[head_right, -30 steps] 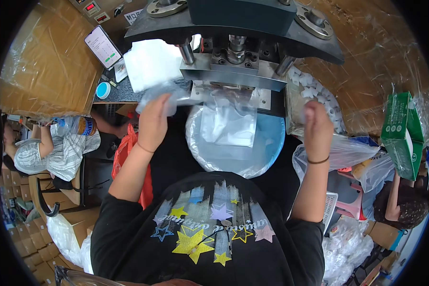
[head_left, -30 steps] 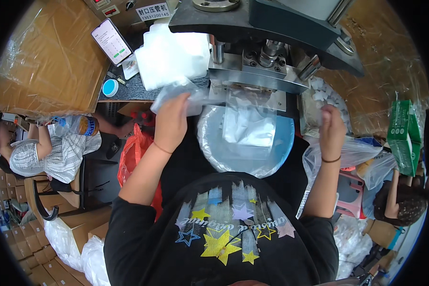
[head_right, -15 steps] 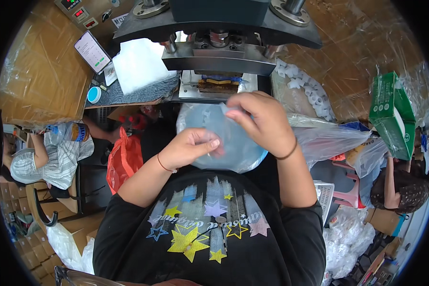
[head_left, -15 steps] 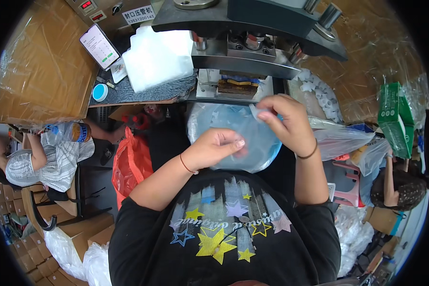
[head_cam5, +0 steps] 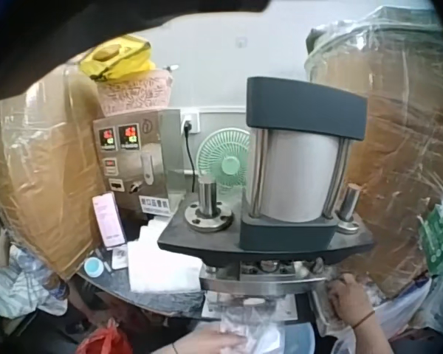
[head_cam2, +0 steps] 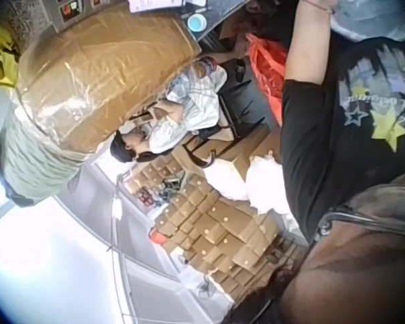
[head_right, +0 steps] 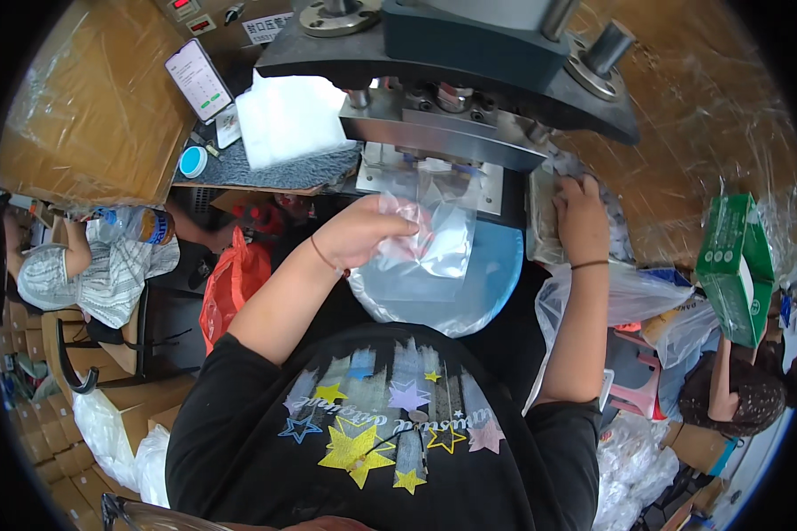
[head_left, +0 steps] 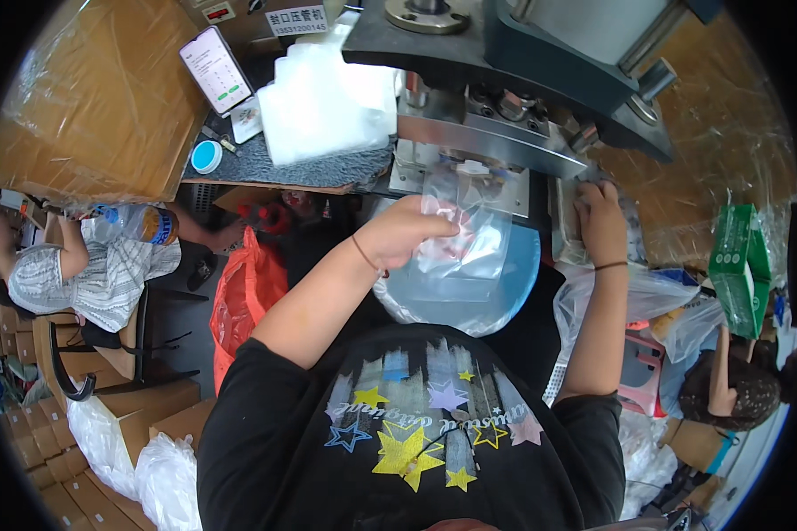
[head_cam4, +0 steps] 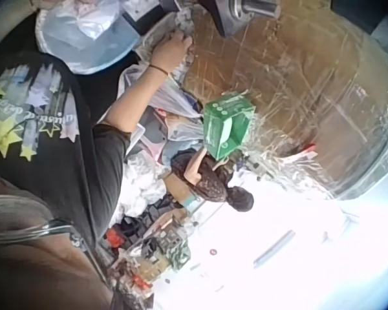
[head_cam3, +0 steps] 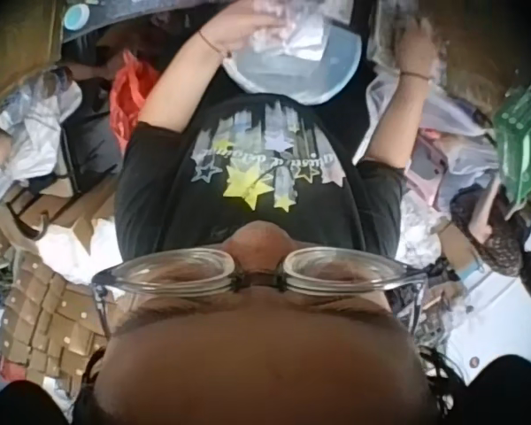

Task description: The person fits plastic spouts into plastic pouches by hand and seals them using a sealing machine, occasionally tapping a smartphone screen.

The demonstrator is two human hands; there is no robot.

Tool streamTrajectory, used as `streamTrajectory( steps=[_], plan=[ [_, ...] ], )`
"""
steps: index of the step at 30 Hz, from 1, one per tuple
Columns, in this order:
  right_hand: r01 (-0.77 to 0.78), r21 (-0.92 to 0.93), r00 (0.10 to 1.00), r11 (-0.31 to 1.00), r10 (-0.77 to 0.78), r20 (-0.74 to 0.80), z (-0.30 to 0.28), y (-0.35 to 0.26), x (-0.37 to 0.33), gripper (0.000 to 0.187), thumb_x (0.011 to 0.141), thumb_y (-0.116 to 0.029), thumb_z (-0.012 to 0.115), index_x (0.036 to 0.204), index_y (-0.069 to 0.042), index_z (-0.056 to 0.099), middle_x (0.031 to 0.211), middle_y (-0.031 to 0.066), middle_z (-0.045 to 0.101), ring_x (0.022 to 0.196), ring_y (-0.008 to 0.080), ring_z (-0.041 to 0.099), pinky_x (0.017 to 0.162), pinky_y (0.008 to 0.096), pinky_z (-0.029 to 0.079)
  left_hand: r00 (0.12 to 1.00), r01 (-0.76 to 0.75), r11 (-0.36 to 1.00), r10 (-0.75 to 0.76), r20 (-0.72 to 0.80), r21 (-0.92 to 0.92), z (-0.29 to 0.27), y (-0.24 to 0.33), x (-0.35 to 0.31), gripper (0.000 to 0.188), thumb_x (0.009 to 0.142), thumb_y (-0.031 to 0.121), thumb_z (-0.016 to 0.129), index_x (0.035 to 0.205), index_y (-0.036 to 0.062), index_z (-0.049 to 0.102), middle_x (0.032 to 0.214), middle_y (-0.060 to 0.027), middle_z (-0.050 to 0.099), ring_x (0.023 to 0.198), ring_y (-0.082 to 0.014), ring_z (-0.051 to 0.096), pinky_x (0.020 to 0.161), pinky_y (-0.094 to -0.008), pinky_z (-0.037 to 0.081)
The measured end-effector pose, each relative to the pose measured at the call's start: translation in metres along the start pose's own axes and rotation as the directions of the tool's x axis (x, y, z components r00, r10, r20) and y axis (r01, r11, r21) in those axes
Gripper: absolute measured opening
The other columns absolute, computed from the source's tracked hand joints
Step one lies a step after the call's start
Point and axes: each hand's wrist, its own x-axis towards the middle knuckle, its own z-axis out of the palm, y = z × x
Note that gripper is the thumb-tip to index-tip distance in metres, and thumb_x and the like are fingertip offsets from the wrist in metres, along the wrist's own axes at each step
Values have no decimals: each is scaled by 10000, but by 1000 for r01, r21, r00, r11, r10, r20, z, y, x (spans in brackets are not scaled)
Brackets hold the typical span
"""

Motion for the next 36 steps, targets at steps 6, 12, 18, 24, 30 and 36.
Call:
streamTrajectory(
  steps=[6, 12, 18, 24, 30, 36],
  plan=[
    [-59, 94, 993, 994, 68, -97, 13, -1, -4, 184, 910, -99, 602, 1087, -55, 623, 1140, 167, 577, 1026, 405, 600, 858, 455, 491, 834, -305, 855, 452, -315, 419, -10, -8, 1, 300, 894, 114, 693, 1113, -17, 535, 948, -89, 648, 791, -165, 648, 662, -309, 552],
    [126, 138, 924, 982, -65, -376, -2, -3, -14, 171, 967, -94, 553, 1101, -5, 610, 1085, 170, 601, 958, 373, 603, 871, 428, 481, 626, 346, -434, 767, 140, 831, -94, 37, -33, 641, 880, 312, 708, 1426, 74, 473, 1456, -263, 428, 1343, -450, 414, 1083, -529, 351],
    [-107, 536, 959, 837, 230, -167, -30, -38, -48, 173, 987, -123, 553, 1113, -9, 580, 1002, 134, 608, 909, 284, 592, 840, 368, 471, 581, -58, 172, 807, -107, 983, -66, 9, -69, 266, 957, 164, 622, 1185, 27, 637, 1036, -156, 683, 977, -342, 658, 855, -420, 511],
    [372, 596, 885, 711, -465, 2, -34, -125, -35, 121, 937, -74, 581, 1019, 7, 619, 941, 142, 632, 873, 299, 621, 772, 381, 498, 845, -281, 647, 517, -136, 709, -7, -2, -67, 109, 923, 68, 660, 981, -18, 694, 862, -24, 706, 790, -77, 638, 738, -240, 516],
    [353, 745, 933, 567, -278, -230, -55, -141, -17, 96, 951, -99, 622, 985, -13, 648, 865, 75, 635, 740, 202, 591, 685, 316, 475, 940, -226, 744, 336, -60, 629, 26, -25, -53, 134, 957, 80, 649, 1022, -32, 682, 942, -45, 711, 864, -96, 660, 810, -256, 531],
    [333, 649, 899, 684, -438, 0, -75, -110, -23, 115, 961, -112, 571, 954, -17, 635, 863, 109, 623, 835, 276, 590, 751, 379, 465, 988, 7, 976, -40, 148, 216, 45, -28, -51, 256, 1015, 220, 598, 1139, 1, 643, 1037, -122, 722, 925, -191, 704, 845, -318, 545]
  ],
)
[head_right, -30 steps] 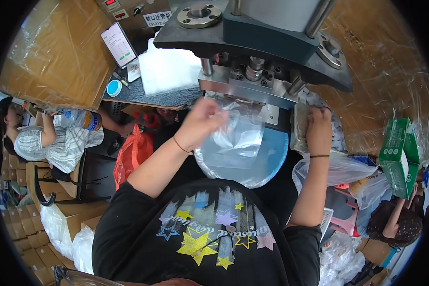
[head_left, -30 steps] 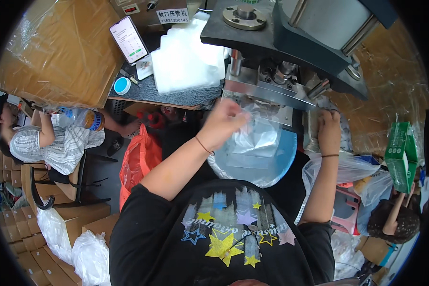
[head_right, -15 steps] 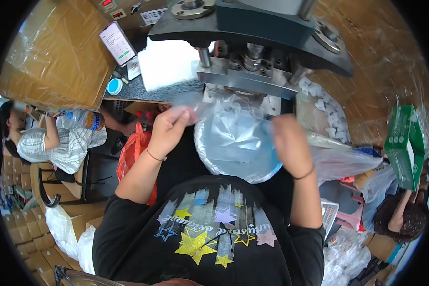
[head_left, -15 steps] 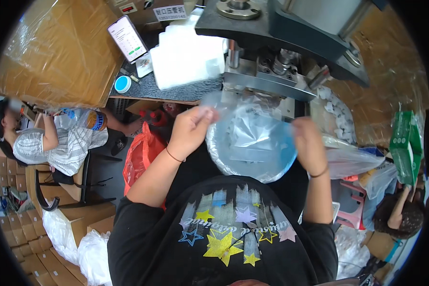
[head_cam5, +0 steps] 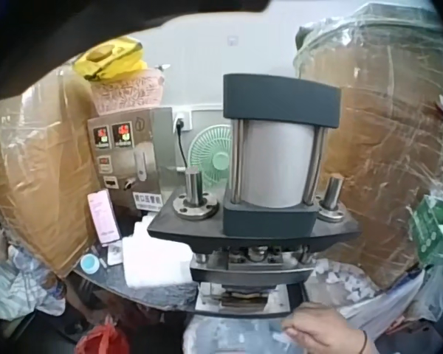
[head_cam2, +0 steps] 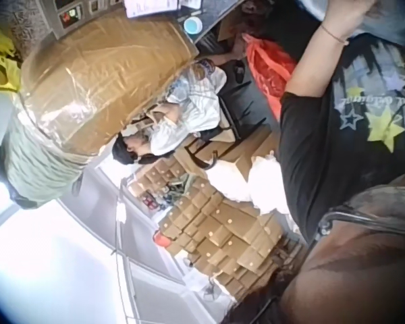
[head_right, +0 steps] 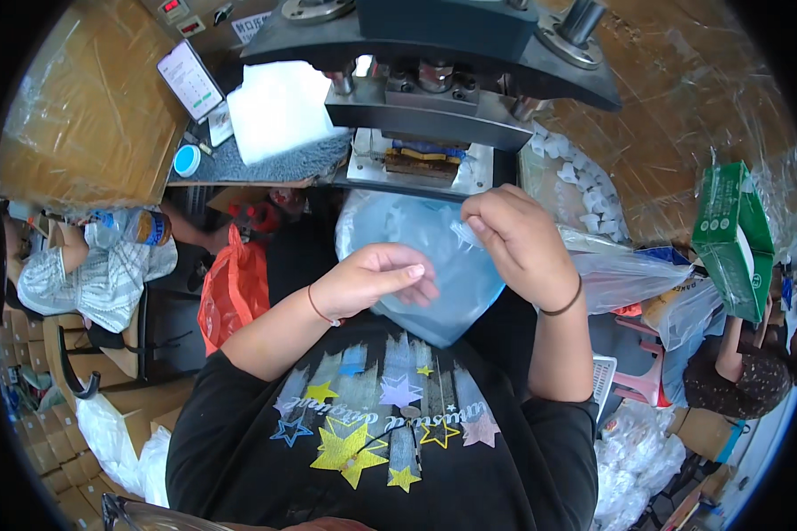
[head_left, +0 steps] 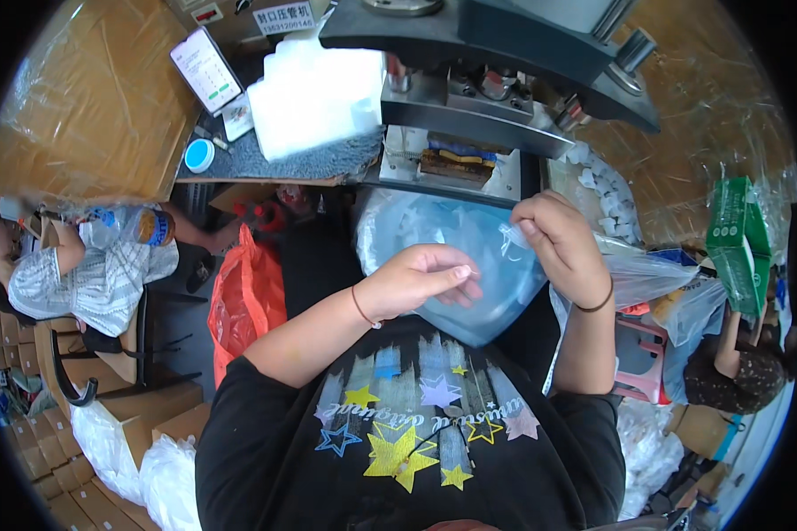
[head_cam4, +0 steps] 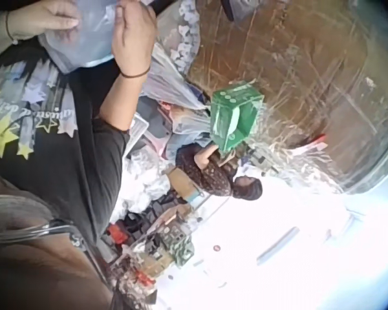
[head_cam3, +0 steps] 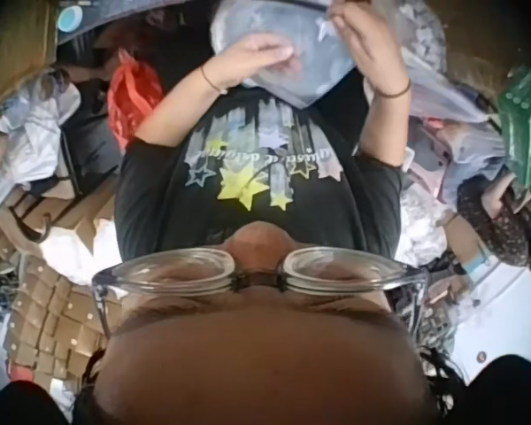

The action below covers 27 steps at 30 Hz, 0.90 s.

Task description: The person fits plastic spouts into plastic pouches by hand and seals them using a sealing machine, occasionally tapping a smartphone screen.

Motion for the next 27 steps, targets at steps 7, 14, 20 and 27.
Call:
streamTrajectory(
  steps=[7, 14, 20, 27],
  plan=[
    [-174, -400, 974, 900, 98, -203, -22, 64, -11, 243, 945, -136, 584, 1164, -45, 637, 1056, 173, 642, 942, 360, 622, 823, 432, 500, 997, 78, 986, -79, -2, -149, -10, -21, 14, 247, 978, 136, 624, 1203, 41, 591, 1143, -146, 702, 1032, -234, 706, 833, -327, 582],
    [-468, -560, 882, 684, 399, -250, -10, 130, -31, 245, 913, -108, 594, 1154, -81, 634, 1032, 200, 604, 955, 416, 614, 815, 484, 503, 969, -158, 964, 110, -220, -213, -52, 8, 42, 206, 934, 17, 615, 1134, -32, 599, 1037, -142, 707, 935, -223, 709, 793, -299, 565],
    [-535, -476, 824, 698, 307, -477, 1, 132, -42, 289, 925, -87, 573, 1213, -77, 578, 1144, 209, 637, 1031, 405, 625, 821, 462, 508, 497, -95, 704, 646, -579, 704, -85, 24, 36, 456, 921, 156, 664, 1285, -38, 471, 1256, -235, 609, 1126, -350, 638, 935, -420, 517],
    [-543, -263, 786, 797, 373, -492, -10, 97, -49, 171, 974, -137, 585, 1120, -49, 599, 1050, 185, 665, 883, 316, 676, 748, 398, 522, 616, 378, -319, 788, 21, 869, -125, 27, -18, 358, 943, 151, 593, 1273, 17, 563, 1236, -226, 607, 1141, -408, 590, 983, -473, 460]
  ],
)
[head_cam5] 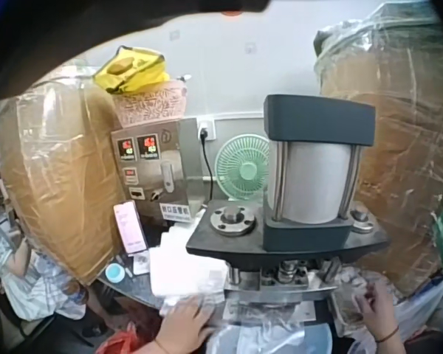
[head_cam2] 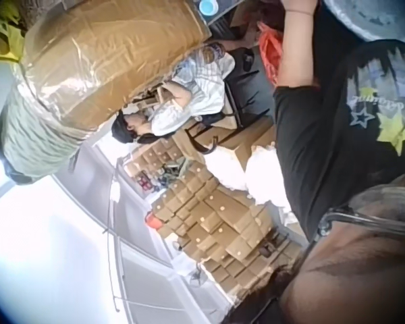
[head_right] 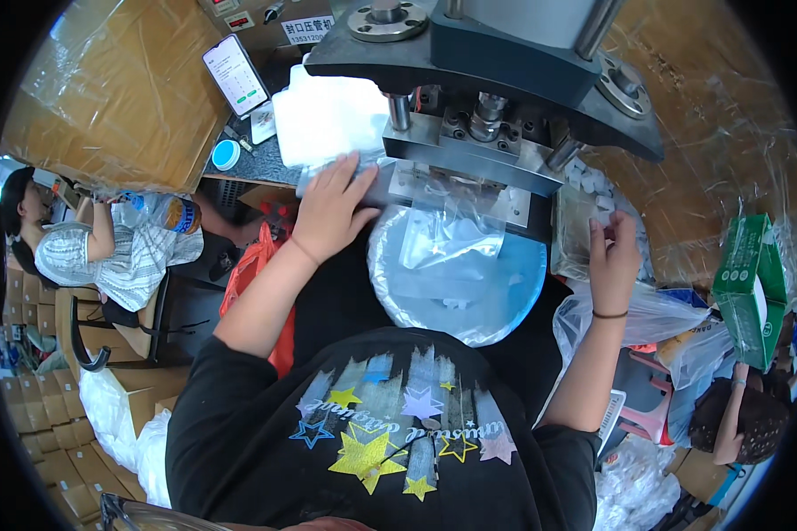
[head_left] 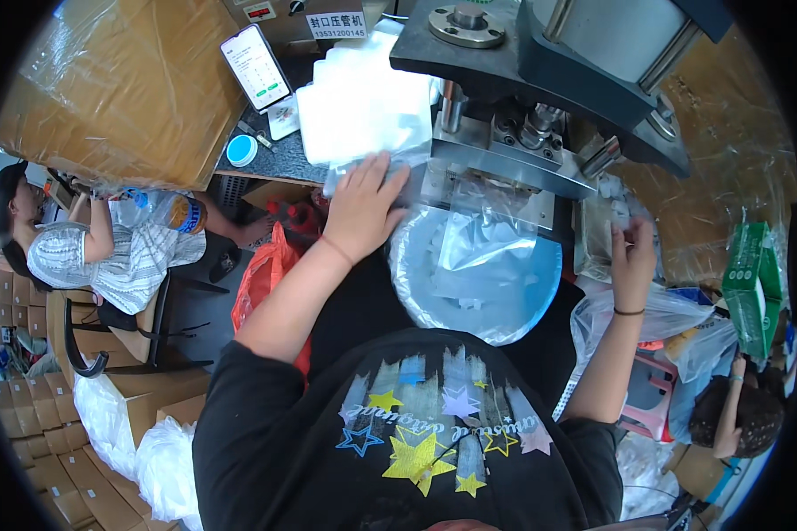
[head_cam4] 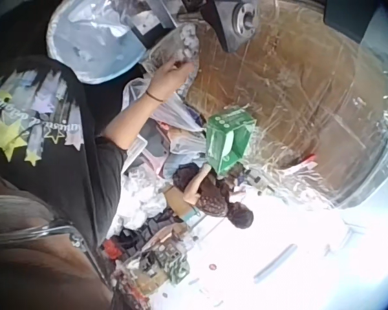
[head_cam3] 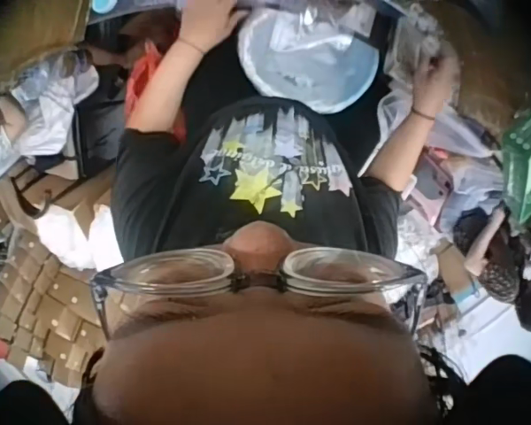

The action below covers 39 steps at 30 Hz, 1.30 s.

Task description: The person fits plastic spouts into plastic pouches by hand and seals them using a sealing machine, occasionally tapping a smartphone screen.

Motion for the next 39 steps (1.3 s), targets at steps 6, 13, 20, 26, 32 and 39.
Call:
streamTrajectory(
  steps=[6, 13, 20, 26, 32, 39],
  plan=[
    [71, 475, 959, 877, -191, 210, 7, -73, -29, 153, 938, -106, 659, 1045, -19, 593, 885, 38, 589, 764, 104, 545, 675, 264, 454, 856, 466, 201, -349, 381, -862, -14, 31, -23, 192, 1033, 128, 528, 1047, -22, 647, 939, -58, 699, 907, -109, 679, 802, -269, 540],
    [24, 801, 966, 599, -219, 135, 6, -125, -14, 169, 915, -78, 674, 1070, -12, 662, 976, 73, 673, 867, 126, 615, 769, 269, 481, 896, 443, 245, -85, 436, -862, -31, 90, -10, 105, 946, 73, 627, 984, -12, 674, 828, -67, 684, 772, -116, 632, 742, -267, 511],
    [277, 534, 881, 799, -433, 190, 3, -111, -10, 150, 925, -117, 668, 1008, 8, 663, 928, 101, 652, 859, 218, 622, 777, 305, 489, 789, 613, -224, 122, 602, -758, -22, 118, -19, 222, 1020, 188, 594, 1077, -24, 627, 1004, -88, 707, 920, -150, 681, 864, -296, 548],
    [132, 574, 862, 808, -379, 337, -18, -105, -11, 187, 988, -170, 557, 966, -3, 639, 862, 96, 633, 808, 232, 593, 742, 331, 461, 743, 668, -299, 232, 628, -681, -22, 130, -14, 237, 1030, 230, 576, 1069, 0, 617, 1008, -114, 708, 931, -173, 693, 854, -315, 562],
    [255, 431, 729, 866, -465, 502, -30, -93, -4, 173, 979, -164, 552, 988, -16, 640, 898, 134, 644, 836, 312, 609, 771, 405, 475, 576, 817, -340, 443, 687, -465, -26, 136, -12, 283, 1049, 298, 523, 1155, 51, 613, 1097, -135, 708, 964, -216, 714, 827, -305, 565],
    [296, -176, 951, 939, -273, 145, -15, -18, 22, 280, 953, -184, 592, 1187, -39, 641, 1094, 200, 661, 988, 407, 622, 848, 443, 494, 570, 797, -478, 391, 723, -370, -9, 126, -15, 227, 983, 120, 612, 1199, 50, 592, 1156, -145, 696, 1015, -250, 717, 826, -331, 592]
  ],
)
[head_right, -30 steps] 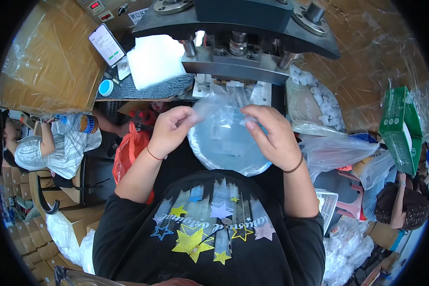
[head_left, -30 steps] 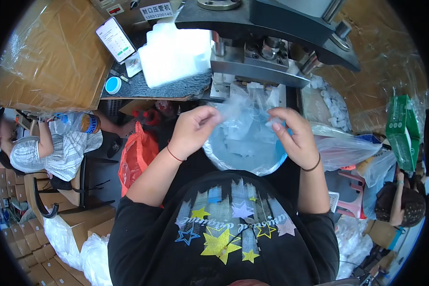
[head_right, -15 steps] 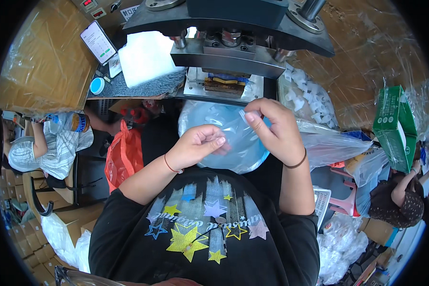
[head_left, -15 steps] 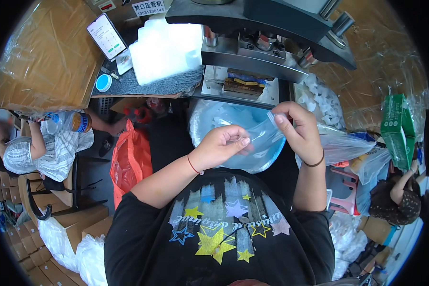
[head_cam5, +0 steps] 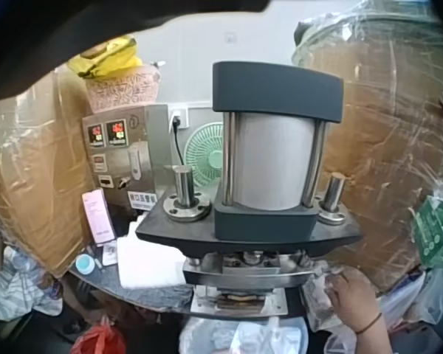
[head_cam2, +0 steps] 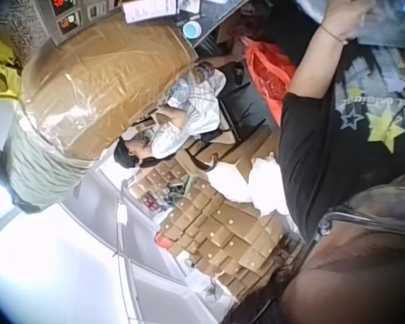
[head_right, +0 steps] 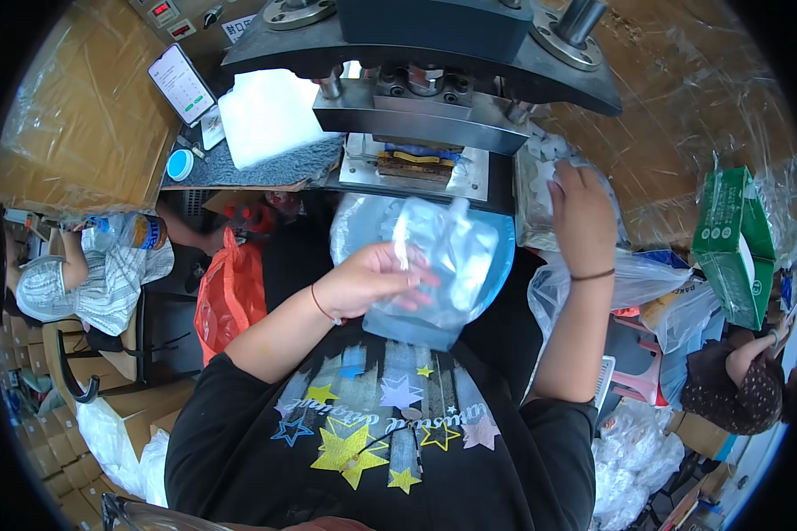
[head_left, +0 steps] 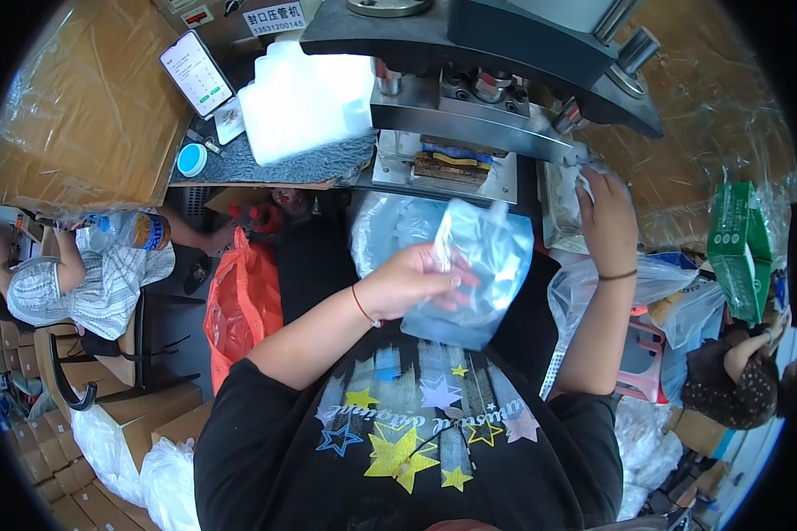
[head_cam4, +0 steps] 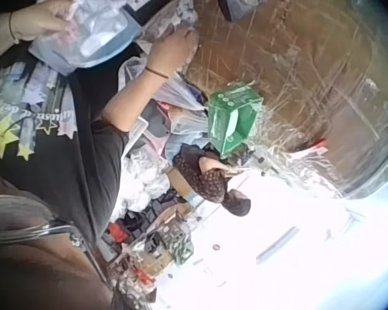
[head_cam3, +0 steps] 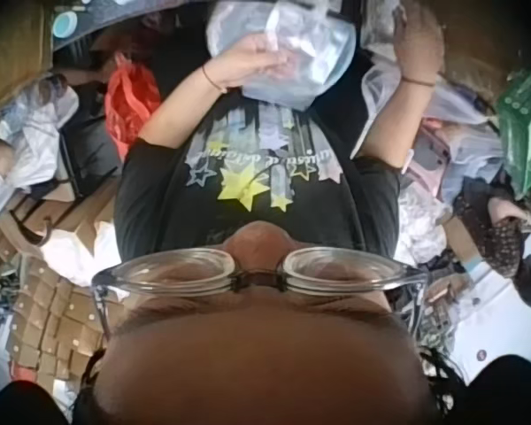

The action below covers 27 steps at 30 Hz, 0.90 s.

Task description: The person fits plastic spouts into plastic pouches by hand and seals them using a sealing machine, occasionally tapping a smartphone screen.

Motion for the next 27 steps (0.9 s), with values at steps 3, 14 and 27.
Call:
streamTrajectory(
  steps=[3, 14, 27],
  plan=[
    [-26, -85, 992, 996, 36, 117, 20, 29, -6, 299, 914, -148, 628, 1196, -51, 635, 1058, 198, 658, 977, 406, 623, 846, 454, 497, 993, -65, 998, 64, -96, -4, -19, 15, 13, 260, 962, 72, 619, 1217, 41, 578, 1175, -141, 689, 1025, -255, 715, 824, -336, 595],
    [-120, 49, 992, 992, 118, 41, 44, 33, -12, 275, 825, -71, 700, 1062, -37, 566, 954, 182, 616, 916, 411, 596, 799, 440, 483, 225, -15, 160, 962, -153, 987, -81, 82, 6, 507, 941, 185, 628, 1378, -4, 451, 1396, -276, 478, 1347, -426, 452, 1071, -511, 402],
    [80, 473, 995, 877, -102, 20, 18, -77, -21, 131, 981, -151, 613, 963, -22, 600, 881, 45, 600, 761, 135, 573, 670, 270, 457, 642, -322, 656, 681, -352, 683, -71, 37, -43, 165, 960, 103, 632, 1072, -16, 647, 935, -90, 705, 848, -146, 689, 778, -267, 540]
  ],
)
